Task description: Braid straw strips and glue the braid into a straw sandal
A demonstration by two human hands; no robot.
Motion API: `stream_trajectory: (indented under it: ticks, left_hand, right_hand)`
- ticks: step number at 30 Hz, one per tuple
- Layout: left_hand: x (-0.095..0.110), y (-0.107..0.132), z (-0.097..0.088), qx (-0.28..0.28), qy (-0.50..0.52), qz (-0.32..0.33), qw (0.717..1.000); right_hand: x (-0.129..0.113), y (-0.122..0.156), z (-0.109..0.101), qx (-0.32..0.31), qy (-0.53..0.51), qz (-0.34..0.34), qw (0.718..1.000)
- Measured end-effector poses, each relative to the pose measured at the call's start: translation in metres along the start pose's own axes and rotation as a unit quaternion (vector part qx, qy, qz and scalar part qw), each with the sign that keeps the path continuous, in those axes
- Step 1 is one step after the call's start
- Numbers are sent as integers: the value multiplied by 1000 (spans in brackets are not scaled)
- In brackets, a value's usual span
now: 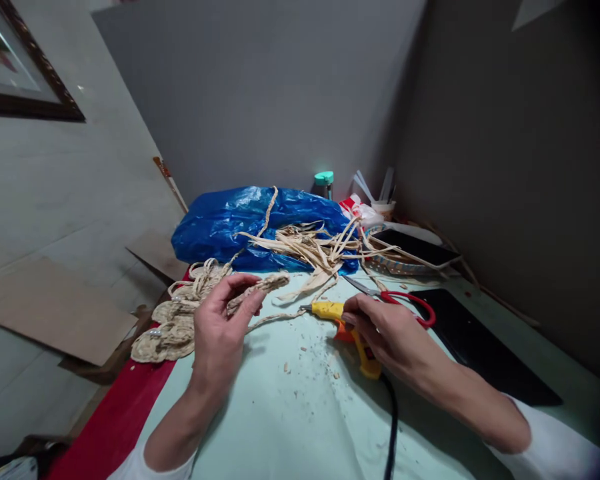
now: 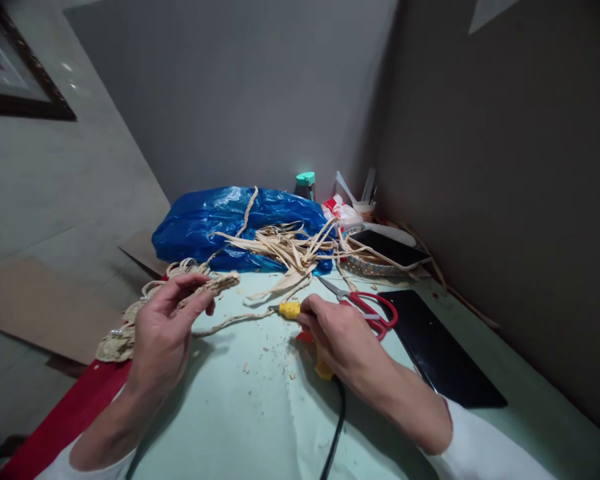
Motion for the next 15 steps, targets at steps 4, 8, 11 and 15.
stream_trajectory:
  ticks: [4, 8, 11, 15]
  left_hand:
    - [17, 9, -1, 21, -118, 121, 985]
    - [26, 18, 0, 20, -177, 241, 954]
    - [29, 22, 0, 3, -203, 315, 927]
    - [29, 22, -3, -5, -202, 351, 914]
  right_hand:
    - [6, 3, 5, -35, 164, 41, 985]
    - [9, 8, 13, -121, 289, 85, 946]
    - [8, 10, 18, -148, 287, 88, 942]
    - [9, 8, 19, -151, 253, 113, 949]
Point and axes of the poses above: each hand's wrist, its own y-axis away from the middle knuckle, its own z-axis out of the palm, x = y × z, the point moved 5 cm from there along -y, towards the middle knuckle, and after that the axes turned 5 degrees about y, right-handed, at the moved point
